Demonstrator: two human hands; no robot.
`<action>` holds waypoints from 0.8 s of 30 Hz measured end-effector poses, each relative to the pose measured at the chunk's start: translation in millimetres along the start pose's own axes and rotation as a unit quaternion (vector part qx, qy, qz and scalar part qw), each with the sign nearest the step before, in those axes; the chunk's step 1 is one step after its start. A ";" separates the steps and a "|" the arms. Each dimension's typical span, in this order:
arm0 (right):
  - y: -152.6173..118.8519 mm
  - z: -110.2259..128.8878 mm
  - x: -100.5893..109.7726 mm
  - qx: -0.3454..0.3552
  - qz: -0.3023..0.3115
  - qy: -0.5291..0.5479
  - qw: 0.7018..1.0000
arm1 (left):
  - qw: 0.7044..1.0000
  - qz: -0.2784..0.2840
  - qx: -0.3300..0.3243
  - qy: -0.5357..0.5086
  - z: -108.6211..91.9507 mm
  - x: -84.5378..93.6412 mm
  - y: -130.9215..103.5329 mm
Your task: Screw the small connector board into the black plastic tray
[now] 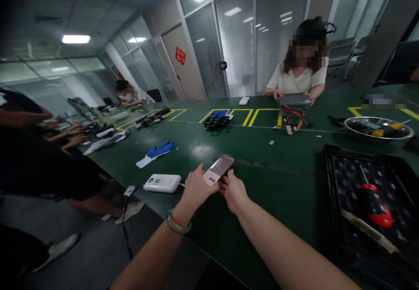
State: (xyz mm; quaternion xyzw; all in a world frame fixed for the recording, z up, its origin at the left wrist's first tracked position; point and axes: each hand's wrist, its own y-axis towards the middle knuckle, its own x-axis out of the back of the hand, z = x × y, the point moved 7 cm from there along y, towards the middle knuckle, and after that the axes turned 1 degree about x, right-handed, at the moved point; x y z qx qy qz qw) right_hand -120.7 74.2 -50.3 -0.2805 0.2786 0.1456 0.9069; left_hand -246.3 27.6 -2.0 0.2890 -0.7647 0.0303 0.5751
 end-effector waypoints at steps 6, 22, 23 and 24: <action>13.3 17.4 23.2 0.100 -0.037 0.067 0.992 | 0.994 -0.026 -0.081 -0.071 -47.3 -4.5 -5.1; -4.9 106.7 51.6 0.287 0.060 0.005 0.956 | 0.680 0.324 0.159 -0.638 -106.5 -70.2 22.1; -4.8 106.9 49.1 0.286 0.070 -0.004 0.956 | 0.669 0.338 0.165 -0.641 -105.5 -71.7 18.1; -4.3 107.5 47.3 0.285 0.079 -0.013 0.955 | 0.659 0.350 0.166 -0.645 -105.4 -71.5 14.8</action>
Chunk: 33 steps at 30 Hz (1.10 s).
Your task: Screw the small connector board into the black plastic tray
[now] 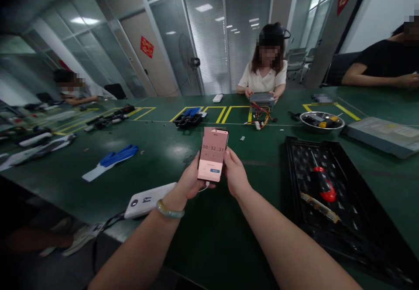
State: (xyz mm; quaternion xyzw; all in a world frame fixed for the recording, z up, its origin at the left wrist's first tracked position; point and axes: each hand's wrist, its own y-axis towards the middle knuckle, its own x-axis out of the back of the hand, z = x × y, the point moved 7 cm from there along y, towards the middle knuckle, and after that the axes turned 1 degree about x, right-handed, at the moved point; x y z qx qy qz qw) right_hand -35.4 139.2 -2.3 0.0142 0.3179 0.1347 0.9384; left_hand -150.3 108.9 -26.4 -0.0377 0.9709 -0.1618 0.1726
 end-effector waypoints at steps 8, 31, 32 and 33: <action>5.8 0.4 8.6 0.010 -0.008 -0.070 0.997 | 0.995 0.080 -0.027 -0.045 -14.1 -9.4 -7.8; -18.3 -7.1 -12.2 0.063 0.138 -0.167 0.974 | 0.990 0.009 -0.123 -0.075 -16.6 5.2 4.2; -17.8 -7.4 -11.5 0.066 0.136 -0.169 0.974 | 0.990 0.008 -0.123 -0.075 -16.4 5.0 4.4; -17.2 -7.9 -10.5 0.068 0.133 -0.171 0.974 | 0.989 0.008 -0.125 -0.075 -16.2 4.9 4.6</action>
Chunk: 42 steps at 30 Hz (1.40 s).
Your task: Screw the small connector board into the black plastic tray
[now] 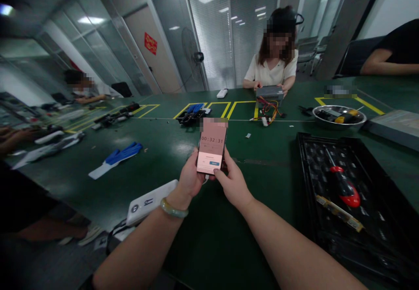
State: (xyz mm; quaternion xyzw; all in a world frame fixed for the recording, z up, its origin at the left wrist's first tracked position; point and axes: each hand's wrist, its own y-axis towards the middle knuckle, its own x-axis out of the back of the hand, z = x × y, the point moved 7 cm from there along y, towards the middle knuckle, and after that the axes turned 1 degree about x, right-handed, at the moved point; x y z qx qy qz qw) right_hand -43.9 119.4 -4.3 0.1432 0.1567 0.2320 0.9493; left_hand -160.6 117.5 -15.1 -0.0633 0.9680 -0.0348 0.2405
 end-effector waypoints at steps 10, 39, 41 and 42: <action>-1.8 -5.3 0.8 -0.010 0.014 -0.012 1.000 | 1.000 0.016 -0.006 -0.004 2.8 2.6 4.3; -2.4 -24.6 1.1 0.023 0.123 -0.239 0.963 | 0.990 0.029 0.039 -0.133 -12.3 21.0 27.4; -3.2 -22.0 0.2 0.029 0.127 -0.238 0.962 | 0.989 0.029 0.037 -0.138 -11.3 20.8 26.2; -3.7 -20.2 -0.5 0.034 0.129 -0.238 0.962 | 0.989 0.027 0.035 -0.140 -11.2 20.5 25.2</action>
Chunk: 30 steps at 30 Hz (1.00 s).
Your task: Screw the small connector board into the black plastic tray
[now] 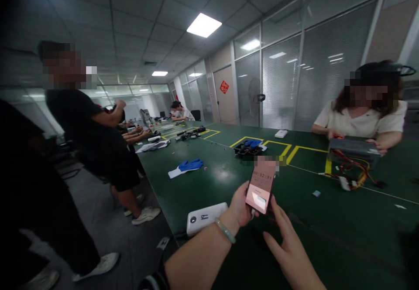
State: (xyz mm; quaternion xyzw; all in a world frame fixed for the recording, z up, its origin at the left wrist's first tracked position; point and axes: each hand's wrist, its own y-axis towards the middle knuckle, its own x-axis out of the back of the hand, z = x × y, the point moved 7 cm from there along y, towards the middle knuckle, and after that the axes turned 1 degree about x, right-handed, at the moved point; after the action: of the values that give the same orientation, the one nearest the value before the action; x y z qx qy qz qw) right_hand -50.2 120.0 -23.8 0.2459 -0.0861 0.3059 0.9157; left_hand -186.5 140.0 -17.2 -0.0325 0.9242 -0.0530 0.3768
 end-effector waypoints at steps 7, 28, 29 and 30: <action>-0.5 13.0 0.8 0.024 -0.014 0.003 1.000 | 1.000 -0.007 -0.020 -0.007 -0.6 -1.9 -3.5; 2.0 20.0 3.2 0.018 -0.035 0.017 0.999 | 0.999 0.007 -0.035 0.007 0.6 0.4 -3.6; 2.0 20.2 3.1 0.018 -0.036 0.015 0.999 | 0.999 0.007 -0.038 0.008 0.3 0.4 -3.6; 2.0 20.3 3.1 0.017 -0.036 0.014 0.999 | 0.999 0.008 -0.040 0.009 0.1 0.4 -3.7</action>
State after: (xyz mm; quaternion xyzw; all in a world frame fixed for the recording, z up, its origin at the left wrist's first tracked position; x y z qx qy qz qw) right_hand -49.1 112.8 -4.5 0.2600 -0.0590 0.2776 0.9230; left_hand -186.6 136.3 -17.1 -0.0395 0.9292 -0.0135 0.3673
